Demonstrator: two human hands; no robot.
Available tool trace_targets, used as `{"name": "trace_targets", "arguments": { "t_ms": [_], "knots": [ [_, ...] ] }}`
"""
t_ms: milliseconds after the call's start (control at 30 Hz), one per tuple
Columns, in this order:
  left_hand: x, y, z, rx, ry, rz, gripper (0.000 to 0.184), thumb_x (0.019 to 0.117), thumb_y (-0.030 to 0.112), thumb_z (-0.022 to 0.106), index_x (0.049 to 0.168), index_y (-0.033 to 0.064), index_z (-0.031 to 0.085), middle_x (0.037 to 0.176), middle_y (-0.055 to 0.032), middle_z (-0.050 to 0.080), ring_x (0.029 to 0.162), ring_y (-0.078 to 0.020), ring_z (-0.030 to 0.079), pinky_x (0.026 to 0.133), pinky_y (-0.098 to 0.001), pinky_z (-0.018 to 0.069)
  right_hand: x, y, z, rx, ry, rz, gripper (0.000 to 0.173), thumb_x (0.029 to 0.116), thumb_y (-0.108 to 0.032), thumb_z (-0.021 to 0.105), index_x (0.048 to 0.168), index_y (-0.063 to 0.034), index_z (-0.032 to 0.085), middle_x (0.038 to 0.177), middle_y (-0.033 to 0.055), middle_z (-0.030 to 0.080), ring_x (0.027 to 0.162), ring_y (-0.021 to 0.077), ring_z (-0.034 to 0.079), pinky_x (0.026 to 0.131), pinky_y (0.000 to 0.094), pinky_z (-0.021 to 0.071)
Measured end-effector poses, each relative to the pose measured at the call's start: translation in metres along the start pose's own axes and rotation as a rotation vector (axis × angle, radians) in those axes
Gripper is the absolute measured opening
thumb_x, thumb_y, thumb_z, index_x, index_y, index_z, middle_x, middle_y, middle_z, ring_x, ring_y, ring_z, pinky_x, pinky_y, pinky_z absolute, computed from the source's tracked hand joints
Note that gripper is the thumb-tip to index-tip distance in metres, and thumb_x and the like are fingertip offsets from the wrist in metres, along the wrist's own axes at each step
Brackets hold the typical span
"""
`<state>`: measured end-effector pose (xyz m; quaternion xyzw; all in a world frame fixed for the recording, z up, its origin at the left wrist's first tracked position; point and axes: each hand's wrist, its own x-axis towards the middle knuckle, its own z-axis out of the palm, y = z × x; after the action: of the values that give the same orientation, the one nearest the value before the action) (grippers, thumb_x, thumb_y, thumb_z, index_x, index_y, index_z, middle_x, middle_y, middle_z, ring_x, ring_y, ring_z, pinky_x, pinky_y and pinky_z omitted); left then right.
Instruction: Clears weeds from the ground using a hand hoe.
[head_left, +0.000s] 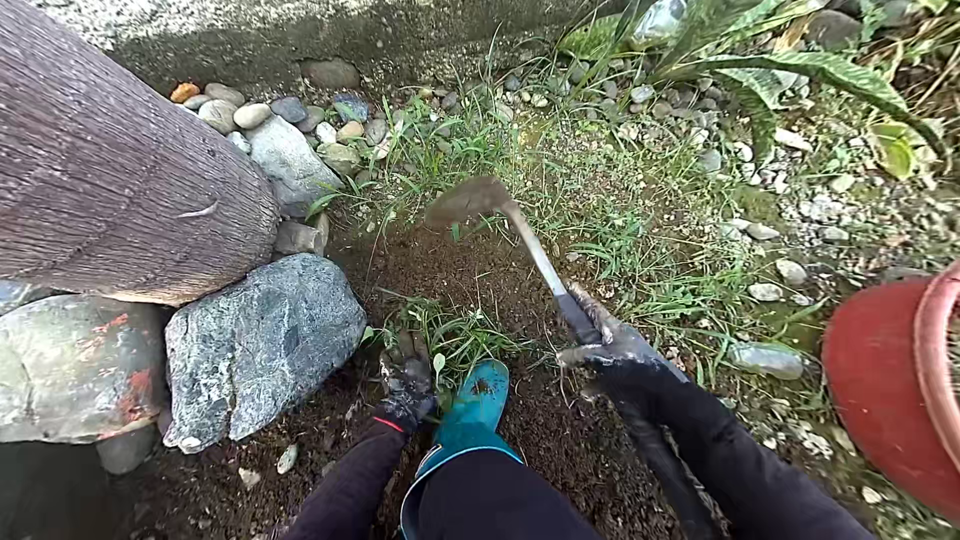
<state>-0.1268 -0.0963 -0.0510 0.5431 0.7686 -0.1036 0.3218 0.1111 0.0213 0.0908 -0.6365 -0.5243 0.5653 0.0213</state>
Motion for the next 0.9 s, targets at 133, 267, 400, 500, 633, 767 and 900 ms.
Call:
{"name": "trace_targets", "arguments": {
  "t_ms": [133,267,400,500,633,767,900],
  "knots": [
    [0.011,-0.007,0.002,-0.144,-0.04,-0.005,0.058,0.0987,0.011,0.057,0.152,-0.0061,0.04,0.152,-0.03,0.046,0.141,-0.0442,0.046,0.114,-0.055,0.039,-0.002,0.011,0.034,-0.077,-0.02,0.051,0.105,0.0867,-0.007,0.075,0.165,-0.0256,0.007,0.121,0.0253,0.061,0.083,0.0357,0.068,0.067,0.0541,0.0587],
    [-0.013,-0.024,-0.009,-0.336,-0.058,0.174,0.055,0.0924,0.013,0.067,0.14,-0.0102,0.052,0.138,-0.0312,0.057,0.131,-0.0429,0.056,0.111,-0.0545,0.0443,-0.024,0.045,0.024,-0.43,-0.277,0.147,0.108,0.0809,-0.008,0.08,0.165,-0.0253,0.015,0.133,0.0287,0.059,0.113,0.0465,0.063,0.091,0.0662,0.05],
    [-0.04,-0.023,-0.005,-0.429,-0.031,0.375,0.046,0.0895,0.008,0.067,0.13,-0.0126,0.06,0.129,-0.0337,0.061,0.123,-0.0467,0.06,0.105,-0.0585,0.047,-0.04,0.032,-0.003,-0.17,-0.116,0.084,0.108,0.0786,-0.009,0.082,0.164,-0.0278,0.019,0.129,0.0249,0.06,0.094,0.0382,0.067,0.072,0.0578,0.057],
    [-0.032,-0.011,-0.013,-0.281,-0.033,0.306,0.046,0.087,0.01,0.07,0.13,-0.004,0.064,0.149,-0.0303,0.049,0.134,-0.0488,0.05,0.108,-0.0616,0.0431,-0.016,0.012,0.02,0.118,-0.023,0.047,0.106,0.0841,-0.008,0.076,0.164,-0.0328,0.01,0.123,0.0203,0.058,0.078,0.0294,0.064,0.058,0.0494,0.0562],
    [-0.006,-0.021,-0.023,-0.208,0.191,0.296,0.054,0.0788,0.011,0.079,0.129,-0.0031,0.067,0.162,-0.0319,0.032,0.15,-0.057,0.025,0.119,-0.0705,0.0205,0.016,0.033,0.071,-0.21,-0.205,0.022,0.103,0.0836,-0.007,0.078,0.164,-0.0176,0.015,0.128,0.0268,0.062,0.104,0.0392,0.067,0.087,0.0577,0.0546],
    [0.035,-0.035,-0.063,-0.02,0.032,0.055,0.06,0.0939,0.019,0.066,0.147,-0.0034,0.05,0.165,-0.0308,0.025,0.152,-0.0522,0.023,0.122,-0.0638,0.0228,-0.006,0.035,0.029,-0.447,-0.245,0.042,0.104,0.0813,-0.01,0.081,0.164,-0.0269,0.021,0.134,0.0268,0.061,0.115,0.0459,0.063,0.094,0.066,0.0491],
    [0.048,-0.034,-0.042,-0.176,0.081,0.129,0.05,0.0964,0.014,0.062,0.142,-0.0047,0.054,0.145,-0.0278,0.055,0.138,-0.0436,0.05,0.116,-0.0582,0.0366,-0.019,0.019,-0.012,-0.02,0.072,0.027,0.104,0.0833,-0.008,0.078,0.164,-0.0304,0.016,0.124,0.024,0.06,0.081,0.0348,0.066,0.061,0.0531,0.0566]
  ]
}}
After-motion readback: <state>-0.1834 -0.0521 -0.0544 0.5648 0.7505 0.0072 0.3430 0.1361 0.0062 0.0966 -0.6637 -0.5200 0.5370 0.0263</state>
